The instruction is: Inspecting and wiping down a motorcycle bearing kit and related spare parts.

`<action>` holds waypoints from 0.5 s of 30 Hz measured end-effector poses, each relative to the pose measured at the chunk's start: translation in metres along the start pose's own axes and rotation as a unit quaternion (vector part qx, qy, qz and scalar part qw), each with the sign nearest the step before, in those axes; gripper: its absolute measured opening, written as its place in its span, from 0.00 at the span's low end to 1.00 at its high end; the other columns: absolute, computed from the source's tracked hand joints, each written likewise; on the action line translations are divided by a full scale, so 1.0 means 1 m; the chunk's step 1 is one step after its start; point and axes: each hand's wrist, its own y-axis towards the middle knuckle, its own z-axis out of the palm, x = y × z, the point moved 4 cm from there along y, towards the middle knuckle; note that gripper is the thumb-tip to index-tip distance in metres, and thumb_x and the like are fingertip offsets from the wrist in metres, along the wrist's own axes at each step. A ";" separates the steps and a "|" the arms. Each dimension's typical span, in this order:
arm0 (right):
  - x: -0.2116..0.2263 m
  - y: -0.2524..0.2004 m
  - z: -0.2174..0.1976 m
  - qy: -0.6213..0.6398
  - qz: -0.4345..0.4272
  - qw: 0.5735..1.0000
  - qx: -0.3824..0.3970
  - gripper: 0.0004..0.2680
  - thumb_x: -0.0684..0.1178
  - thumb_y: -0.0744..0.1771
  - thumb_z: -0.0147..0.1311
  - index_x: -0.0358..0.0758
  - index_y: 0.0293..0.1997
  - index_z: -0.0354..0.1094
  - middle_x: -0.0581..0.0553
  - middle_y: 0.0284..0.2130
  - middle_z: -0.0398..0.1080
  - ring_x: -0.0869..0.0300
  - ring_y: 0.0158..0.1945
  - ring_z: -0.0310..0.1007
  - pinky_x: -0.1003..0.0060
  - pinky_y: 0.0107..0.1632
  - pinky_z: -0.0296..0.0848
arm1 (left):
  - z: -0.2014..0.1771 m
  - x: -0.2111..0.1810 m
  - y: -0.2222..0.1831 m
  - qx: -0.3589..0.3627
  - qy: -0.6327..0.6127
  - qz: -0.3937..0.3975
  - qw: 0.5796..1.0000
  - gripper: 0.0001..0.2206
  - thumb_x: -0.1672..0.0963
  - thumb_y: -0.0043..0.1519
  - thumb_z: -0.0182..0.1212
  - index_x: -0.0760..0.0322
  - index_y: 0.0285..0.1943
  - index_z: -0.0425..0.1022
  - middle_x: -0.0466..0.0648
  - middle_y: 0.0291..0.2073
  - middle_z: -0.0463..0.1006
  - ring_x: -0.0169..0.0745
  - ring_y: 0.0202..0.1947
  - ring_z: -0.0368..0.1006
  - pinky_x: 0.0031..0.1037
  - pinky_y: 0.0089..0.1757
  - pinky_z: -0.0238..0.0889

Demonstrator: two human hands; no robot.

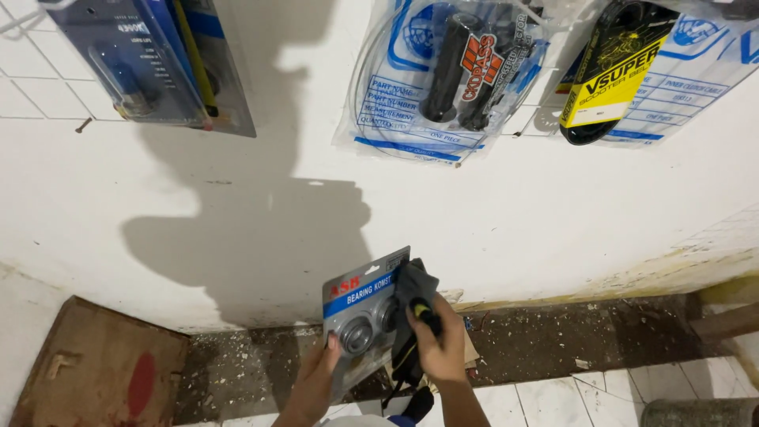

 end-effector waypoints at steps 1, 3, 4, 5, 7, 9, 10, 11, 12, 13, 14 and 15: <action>-0.011 -0.002 -0.001 -0.045 -0.019 0.999 0.017 0.16 0.41 0.59 0.51 0.26 0.50 0.73 0.33 0.37 0.79 0.52 0.35 0.80 0.63 0.38 0.78 | 0.003 -0.007 -0.002 0.011 0.004 0.011 1.000 0.34 0.40 0.65 0.39 0.63 0.73 0.62 0.55 0.62 0.73 0.45 0.64 0.66 0.37 0.60 0.56; -0.012 -0.008 0.010 -0.092 -0.037 0.995 0.033 0.16 0.40 0.58 0.51 0.27 0.47 0.75 0.33 0.34 0.80 0.51 0.29 0.79 0.62 0.28 0.76 | -0.001 0.007 0.009 0.023 0.007 0.020 1.000 0.33 0.40 0.65 0.37 0.61 0.72 0.61 0.54 0.61 0.74 0.44 0.63 0.67 0.36 0.60 0.57; 0.011 -0.015 0.025 0.004 -0.202 0.976 0.085 0.15 0.38 0.61 0.51 0.25 0.52 0.67 0.29 0.43 0.77 0.52 0.38 0.80 0.62 0.39 0.81 | -0.009 0.026 0.022 0.004 -0.026 0.031 0.999 0.32 0.42 0.66 0.40 0.66 0.70 0.64 0.56 0.58 0.73 0.47 0.61 0.66 0.38 0.59 0.58; 0.032 -0.027 0.038 0.098 -0.356 0.919 0.142 0.15 0.37 0.65 0.51 0.25 0.57 0.58 0.27 0.52 0.73 0.52 0.48 0.81 0.61 0.49 0.85 | -0.017 0.045 0.036 -0.014 -0.058 0.042 0.997 0.30 0.43 0.67 0.44 0.70 0.67 0.66 0.59 0.56 0.71 0.49 0.58 0.66 0.39 0.58 0.58; 0.037 -0.028 0.027 0.005 -0.322 0.938 0.126 0.16 0.37 0.63 0.51 0.23 0.57 0.63 0.26 0.51 0.73 0.48 0.51 0.80 0.58 0.52 0.81 | -0.016 0.048 0.030 -0.023 -0.012 0.031 0.999 0.29 0.44 0.67 0.44 0.68 0.65 0.69 0.55 0.56 0.73 0.46 0.58 0.66 0.37 0.58 0.58; 0.035 -0.022 0.021 -0.089 -0.287 0.948 0.109 0.18 0.36 0.61 0.50 0.22 0.57 0.67 0.26 0.51 0.74 0.45 0.53 0.78 0.55 0.54 0.78 | -0.012 0.038 0.024 -0.031 0.035 0.023 0.999 0.28 0.44 0.66 0.44 0.67 0.63 0.72 0.52 0.55 0.75 0.42 0.58 0.67 0.36 0.58 0.58; 0.024 -0.016 0.016 -0.085 -0.182 0.977 0.072 0.17 0.38 0.61 0.51 0.25 0.55 0.69 0.29 0.45 0.77 0.47 0.45 0.80 0.57 0.46 0.79 | -0.006 0.031 0.018 -0.017 0.033 0.034 0.999 0.27 0.44 0.67 0.44 0.67 0.62 0.73 0.54 0.53 0.77 0.43 0.56 0.68 0.36 0.56 0.59; 0.012 -0.011 0.011 -0.079 -0.073 0.993 0.037 0.16 0.40 0.61 0.52 0.27 0.54 0.71 0.32 0.39 0.80 0.49 0.36 0.82 0.58 0.38 0.79 | 0.000 0.023 0.012 -0.004 0.031 0.046 0.998 0.27 0.44 0.68 0.44 0.67 0.61 0.74 0.56 0.51 0.78 0.45 0.53 0.69 0.35 0.55 0.60; -0.009 -0.013 0.009 -0.081 -0.074 0.993 0.034 0.16 0.40 0.61 0.52 0.27 0.54 0.71 0.32 0.39 0.80 0.49 0.36 0.82 0.58 0.38 0.79 | 0.004 0.018 0.009 -0.002 0.031 0.046 0.998 0.27 0.44 0.68 0.44 0.67 0.61 0.74 0.56 0.51 0.78 0.45 0.53 0.69 0.35 0.55 0.60; -0.018 -0.018 0.006 -0.090 -0.237 0.967 0.015 0.16 0.41 0.64 0.52 0.26 0.56 0.65 0.31 0.47 0.75 0.47 0.45 0.79 0.57 0.48 0.78 | 0.007 0.013 0.007 -0.014 -0.002 0.040 0.999 0.27 0.44 0.66 0.45 0.67 0.62 0.74 0.53 0.51 0.79 0.42 0.53 0.70 0.33 0.54 0.60; -0.029 -0.029 0.005 -0.097 -0.392 0.915 0.004 0.16 0.41 0.66 0.52 0.26 0.59 0.58 0.30 0.54 0.70 0.45 0.53 0.77 0.56 0.58 0.77 | 0.009 0.009 0.002 -0.029 -0.036 0.031 0.998 0.27 0.44 0.65 0.47 0.67 0.62 0.74 0.50 0.52 0.79 0.40 0.52 0.70 0.30 0.53 0.61; -0.002 -0.036 0.010 -0.098 -0.392 0.915 0.004 0.16 0.41 0.66 0.52 0.26 0.59 0.58 0.30 0.54 0.70 0.45 0.53 0.77 0.56 0.58 0.77 | 0.011 0.008 0.000 -0.028 -0.037 0.031 0.998 0.27 0.44 0.65 0.47 0.67 0.62 0.74 0.50 0.52 0.79 0.40 0.52 0.70 0.30 0.53 0.61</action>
